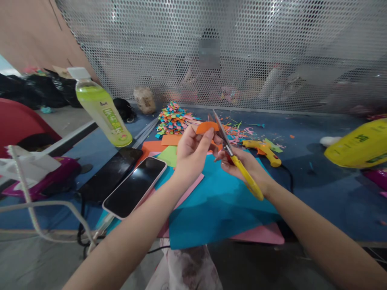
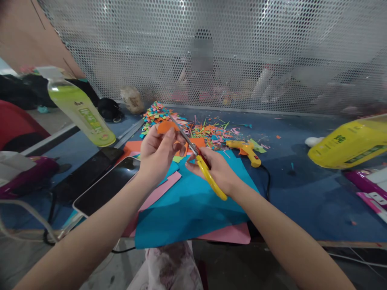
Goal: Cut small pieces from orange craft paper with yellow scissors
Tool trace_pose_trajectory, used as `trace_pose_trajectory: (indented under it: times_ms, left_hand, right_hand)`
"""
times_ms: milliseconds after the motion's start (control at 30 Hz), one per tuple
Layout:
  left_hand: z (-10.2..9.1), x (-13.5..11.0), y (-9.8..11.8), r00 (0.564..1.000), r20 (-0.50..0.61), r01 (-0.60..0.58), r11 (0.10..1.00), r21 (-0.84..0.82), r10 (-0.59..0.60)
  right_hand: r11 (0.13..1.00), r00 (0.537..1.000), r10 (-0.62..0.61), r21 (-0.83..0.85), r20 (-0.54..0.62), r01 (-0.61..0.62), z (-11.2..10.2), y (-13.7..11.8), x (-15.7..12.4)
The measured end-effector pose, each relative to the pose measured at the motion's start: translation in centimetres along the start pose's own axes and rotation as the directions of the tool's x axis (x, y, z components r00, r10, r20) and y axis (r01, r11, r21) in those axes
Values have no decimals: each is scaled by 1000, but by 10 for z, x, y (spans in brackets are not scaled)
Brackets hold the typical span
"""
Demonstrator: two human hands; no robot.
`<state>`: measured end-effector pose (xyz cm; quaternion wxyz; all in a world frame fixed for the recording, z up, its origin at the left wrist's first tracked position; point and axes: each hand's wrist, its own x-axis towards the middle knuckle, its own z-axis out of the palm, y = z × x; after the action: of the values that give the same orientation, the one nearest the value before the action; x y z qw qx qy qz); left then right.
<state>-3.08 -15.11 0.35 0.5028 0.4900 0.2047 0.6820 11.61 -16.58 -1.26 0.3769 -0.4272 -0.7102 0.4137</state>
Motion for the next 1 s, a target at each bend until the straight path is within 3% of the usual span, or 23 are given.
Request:
trace_pose_trajectory:
  times_ms: [700, 1000]
  left_hand:
    - [0, 0, 5, 999, 25, -35, 999, 6, 35]
    - [-5, 2, 5, 997, 43, -71, 996, 49, 69]
  right_hand:
    - [999, 998, 41, -1, -57, -41, -2, -10, -1]
    - [996, 996, 89, 18, -27, -89, -6, -12, -1]
